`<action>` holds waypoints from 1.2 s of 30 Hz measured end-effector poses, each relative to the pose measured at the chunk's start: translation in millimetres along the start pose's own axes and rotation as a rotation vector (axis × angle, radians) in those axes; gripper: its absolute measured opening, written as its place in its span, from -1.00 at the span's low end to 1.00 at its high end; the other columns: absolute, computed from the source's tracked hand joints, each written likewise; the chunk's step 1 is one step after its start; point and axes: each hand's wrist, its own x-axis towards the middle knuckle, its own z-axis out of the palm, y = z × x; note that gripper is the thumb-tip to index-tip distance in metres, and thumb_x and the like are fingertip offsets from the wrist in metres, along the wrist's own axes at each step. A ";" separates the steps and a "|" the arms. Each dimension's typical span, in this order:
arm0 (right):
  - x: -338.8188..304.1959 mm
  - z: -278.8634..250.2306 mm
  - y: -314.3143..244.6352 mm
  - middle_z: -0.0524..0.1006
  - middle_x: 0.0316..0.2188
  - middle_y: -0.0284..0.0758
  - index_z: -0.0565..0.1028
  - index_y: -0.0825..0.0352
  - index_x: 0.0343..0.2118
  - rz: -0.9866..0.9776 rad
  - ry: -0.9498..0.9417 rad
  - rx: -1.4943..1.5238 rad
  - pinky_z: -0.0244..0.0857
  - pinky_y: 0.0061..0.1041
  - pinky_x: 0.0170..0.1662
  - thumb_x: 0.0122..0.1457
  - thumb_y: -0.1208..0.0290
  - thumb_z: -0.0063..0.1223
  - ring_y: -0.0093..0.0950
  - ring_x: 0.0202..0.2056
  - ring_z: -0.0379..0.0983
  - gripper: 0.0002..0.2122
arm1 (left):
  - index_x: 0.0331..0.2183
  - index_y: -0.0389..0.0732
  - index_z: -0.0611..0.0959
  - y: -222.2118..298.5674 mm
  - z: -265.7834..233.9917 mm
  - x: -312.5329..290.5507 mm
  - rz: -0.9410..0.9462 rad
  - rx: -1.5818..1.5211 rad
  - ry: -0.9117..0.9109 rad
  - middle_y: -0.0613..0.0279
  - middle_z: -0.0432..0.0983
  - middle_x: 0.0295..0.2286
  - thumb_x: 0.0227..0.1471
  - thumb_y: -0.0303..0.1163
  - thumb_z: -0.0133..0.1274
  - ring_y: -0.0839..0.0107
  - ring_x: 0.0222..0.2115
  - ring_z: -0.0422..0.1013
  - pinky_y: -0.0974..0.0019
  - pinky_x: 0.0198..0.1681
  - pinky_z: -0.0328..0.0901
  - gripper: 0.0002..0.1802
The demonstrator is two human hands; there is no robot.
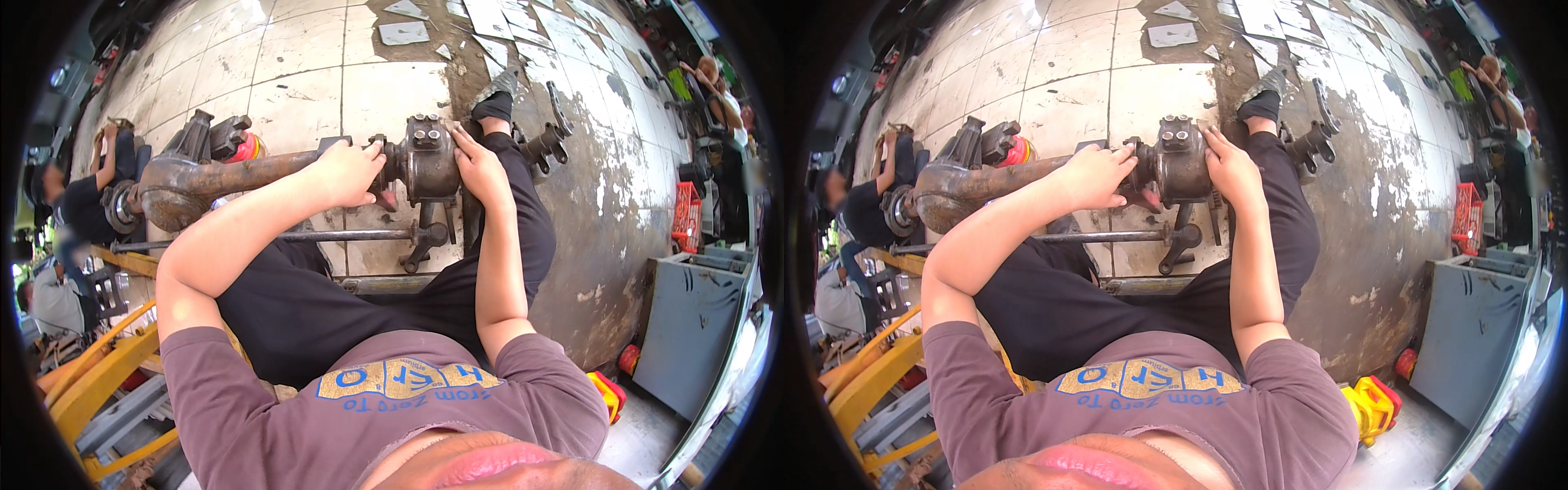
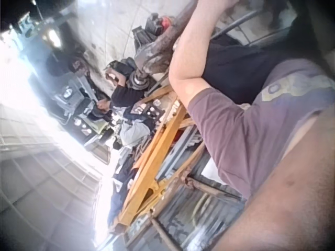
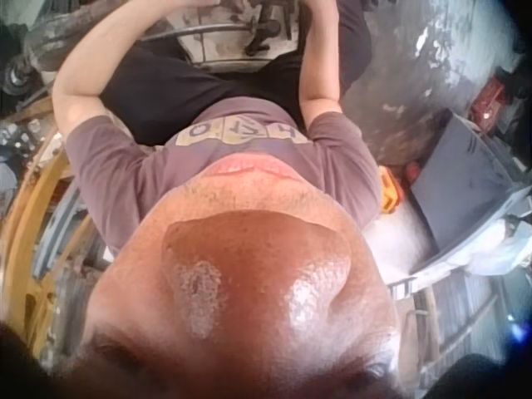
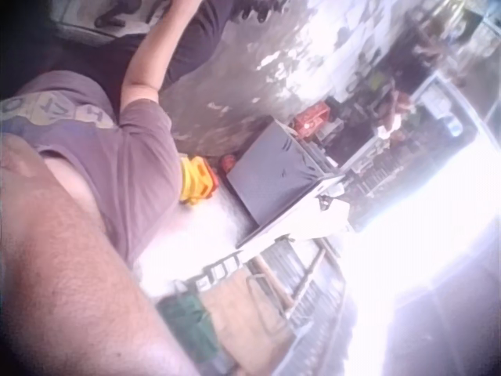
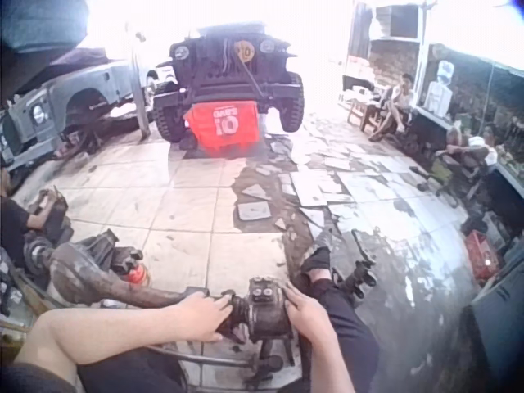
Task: The person sits on the floor and repeatedly rotates a metal axle component by hand, occasionally using a metal bar to apply leverage. The hands grip and turn the axle housing while the person remains seated throughout the clip.
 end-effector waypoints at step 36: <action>-9.5 -5.4 1.6 0.57 0.33 -0.28 0.61 0.20 0.28 -0.108 -0.052 -0.124 0.46 -0.20 0.27 0.38 0.30 0.01 -0.15 0.20 0.59 -0.56 | 0.39 -0.30 0.44 2.7 -12.0 -0.5 0.000 0.017 0.005 -0.14 0.34 0.40 0.20 0.07 0.32 0.00 0.23 0.51 -0.01 0.32 0.38 -0.06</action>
